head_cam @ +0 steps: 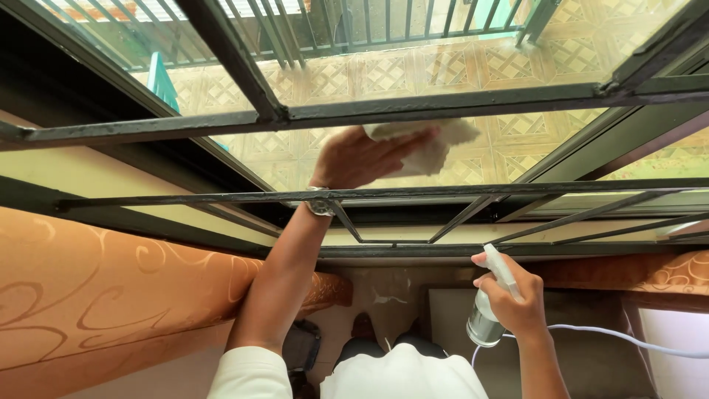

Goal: The person cleans a window by spraying a cleaning solution and wiping the glass and frame with a cloth. They repeatedly spray and wipe different sections of the window throughout the clip.

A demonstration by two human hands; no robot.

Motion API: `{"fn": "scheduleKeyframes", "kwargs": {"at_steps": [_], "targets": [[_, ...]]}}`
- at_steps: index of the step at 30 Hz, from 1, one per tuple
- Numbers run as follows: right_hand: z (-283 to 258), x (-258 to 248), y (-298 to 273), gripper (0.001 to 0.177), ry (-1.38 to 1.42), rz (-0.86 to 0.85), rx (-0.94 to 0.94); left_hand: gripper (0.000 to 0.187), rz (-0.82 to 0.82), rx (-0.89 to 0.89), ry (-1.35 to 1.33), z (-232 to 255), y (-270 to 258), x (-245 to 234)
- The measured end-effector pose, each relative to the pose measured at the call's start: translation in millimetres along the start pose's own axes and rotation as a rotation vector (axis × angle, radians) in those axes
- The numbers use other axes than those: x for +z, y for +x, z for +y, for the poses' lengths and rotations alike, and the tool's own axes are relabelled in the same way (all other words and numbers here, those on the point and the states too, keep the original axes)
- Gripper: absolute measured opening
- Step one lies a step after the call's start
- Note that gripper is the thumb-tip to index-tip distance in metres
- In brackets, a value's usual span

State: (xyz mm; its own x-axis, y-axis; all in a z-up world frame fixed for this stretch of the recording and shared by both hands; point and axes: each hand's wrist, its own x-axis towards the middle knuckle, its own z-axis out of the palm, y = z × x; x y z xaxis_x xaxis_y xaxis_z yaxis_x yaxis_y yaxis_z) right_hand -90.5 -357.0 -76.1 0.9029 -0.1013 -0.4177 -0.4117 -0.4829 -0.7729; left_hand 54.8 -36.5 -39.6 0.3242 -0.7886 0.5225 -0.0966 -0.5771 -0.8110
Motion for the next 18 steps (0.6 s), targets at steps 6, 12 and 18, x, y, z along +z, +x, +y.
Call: {"fn": "scheduleKeyframes", "kwargs": {"at_steps": [6, 12, 18], "targets": [[10, -11, -2, 0.038, 0.005, 0.025, 0.024, 0.053, -0.31, -0.512, -0.073, -65, 37, -33], [6, -12, 0, 0.039, -0.033, 0.029, 0.036, 0.055, -0.208, -0.644, -0.063, -64, 61, -31], [-2, 1, 9, 0.041, -0.041, -0.005, 0.025, 0.043, -0.153, -0.461, -0.06, -17, 15, -4]]}}
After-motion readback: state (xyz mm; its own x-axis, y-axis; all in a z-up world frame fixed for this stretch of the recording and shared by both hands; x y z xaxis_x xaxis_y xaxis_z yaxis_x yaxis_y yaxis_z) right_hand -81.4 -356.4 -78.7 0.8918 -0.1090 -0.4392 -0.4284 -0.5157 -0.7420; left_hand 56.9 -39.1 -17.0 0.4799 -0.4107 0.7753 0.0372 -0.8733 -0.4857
